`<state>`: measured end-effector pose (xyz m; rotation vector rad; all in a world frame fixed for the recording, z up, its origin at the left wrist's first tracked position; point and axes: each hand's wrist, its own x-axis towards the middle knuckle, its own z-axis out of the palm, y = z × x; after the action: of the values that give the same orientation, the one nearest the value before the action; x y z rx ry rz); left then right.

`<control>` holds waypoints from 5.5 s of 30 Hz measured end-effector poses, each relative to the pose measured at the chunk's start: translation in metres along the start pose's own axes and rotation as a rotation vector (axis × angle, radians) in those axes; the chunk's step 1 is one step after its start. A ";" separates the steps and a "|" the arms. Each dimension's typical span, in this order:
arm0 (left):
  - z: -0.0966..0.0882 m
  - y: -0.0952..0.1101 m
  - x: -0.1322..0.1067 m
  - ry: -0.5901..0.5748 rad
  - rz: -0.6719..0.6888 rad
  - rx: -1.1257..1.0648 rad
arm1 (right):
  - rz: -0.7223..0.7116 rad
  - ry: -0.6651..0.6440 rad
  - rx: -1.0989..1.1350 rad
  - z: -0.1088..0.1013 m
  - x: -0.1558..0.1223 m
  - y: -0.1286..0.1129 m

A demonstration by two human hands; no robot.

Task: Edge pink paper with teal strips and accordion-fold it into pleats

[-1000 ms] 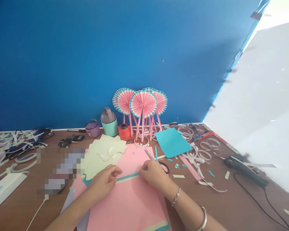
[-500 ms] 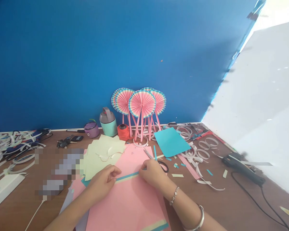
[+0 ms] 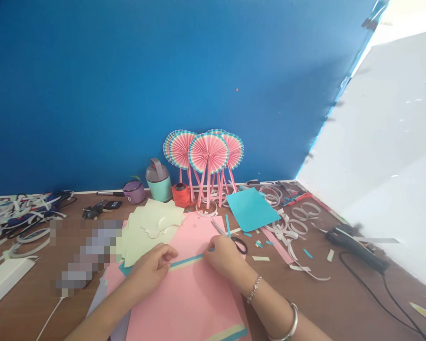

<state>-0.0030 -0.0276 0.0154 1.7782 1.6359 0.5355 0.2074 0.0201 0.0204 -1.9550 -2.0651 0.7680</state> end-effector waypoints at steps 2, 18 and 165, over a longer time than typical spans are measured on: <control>0.000 0.000 0.000 -0.003 -0.002 0.001 | -0.001 -0.004 0.001 -0.001 -0.001 -0.001; -0.001 -0.001 -0.001 0.007 -0.002 -0.007 | 0.001 -0.133 0.050 -0.016 0.007 0.012; -0.003 -0.010 0.017 0.037 -0.013 -0.266 | -0.304 -0.273 0.249 -0.068 0.016 0.058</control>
<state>-0.0099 -0.0103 0.0088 1.5695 1.5211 0.7467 0.2890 0.0513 0.0460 -1.4301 -2.2151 1.2051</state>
